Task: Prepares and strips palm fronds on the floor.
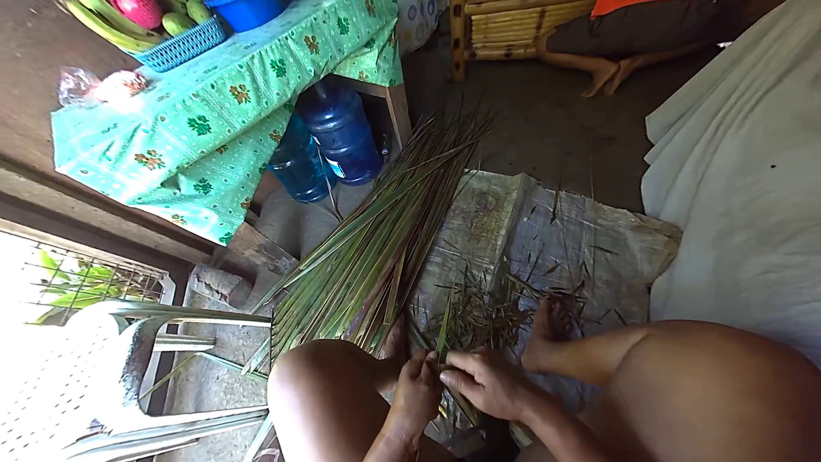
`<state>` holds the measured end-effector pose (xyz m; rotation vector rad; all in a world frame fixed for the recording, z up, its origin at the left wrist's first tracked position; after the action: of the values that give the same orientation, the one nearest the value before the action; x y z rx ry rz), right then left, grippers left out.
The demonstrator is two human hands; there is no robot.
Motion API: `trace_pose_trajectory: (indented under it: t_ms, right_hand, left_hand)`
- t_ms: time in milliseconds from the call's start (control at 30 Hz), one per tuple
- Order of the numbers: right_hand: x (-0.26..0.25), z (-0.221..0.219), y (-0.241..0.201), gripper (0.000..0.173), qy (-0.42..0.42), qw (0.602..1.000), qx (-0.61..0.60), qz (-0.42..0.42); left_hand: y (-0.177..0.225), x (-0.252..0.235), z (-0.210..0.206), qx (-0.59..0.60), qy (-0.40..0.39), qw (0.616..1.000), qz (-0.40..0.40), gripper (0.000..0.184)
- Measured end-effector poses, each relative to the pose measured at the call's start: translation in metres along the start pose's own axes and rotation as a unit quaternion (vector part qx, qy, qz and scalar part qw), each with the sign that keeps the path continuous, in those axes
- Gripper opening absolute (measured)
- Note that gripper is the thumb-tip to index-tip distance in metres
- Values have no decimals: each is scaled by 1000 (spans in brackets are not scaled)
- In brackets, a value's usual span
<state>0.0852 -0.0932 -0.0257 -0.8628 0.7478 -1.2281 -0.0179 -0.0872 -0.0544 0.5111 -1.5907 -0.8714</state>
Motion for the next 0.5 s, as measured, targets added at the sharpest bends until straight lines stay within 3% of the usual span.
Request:
trace_pose_trajectory:
  t_ms: [167,267,500]
  right_hand:
    - [-12,42,45,43,90,988,74,-106]
    - [-14,63,66,41,124,981,45,-146]
    - [-1,10,7,40,23,999,-33,-13]
  left_hand:
    - [-6,8,-8,2,-26,999,20,28]
    - [-9,14,-12,1,-46,998,30,29]
    - [1,7,-9,37,-46,998,21,31]
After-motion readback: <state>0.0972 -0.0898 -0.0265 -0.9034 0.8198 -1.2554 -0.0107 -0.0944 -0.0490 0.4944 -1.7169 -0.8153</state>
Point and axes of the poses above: each hand's wrist, its own x-axis away from the middle knuckle, its own z-axis out of the back of the hand, y = z × x, the point moved 10 cm from there along -x, towards the middle knuckle, and after that the axes turned 9 degrees about y, right-handed, at the moved point
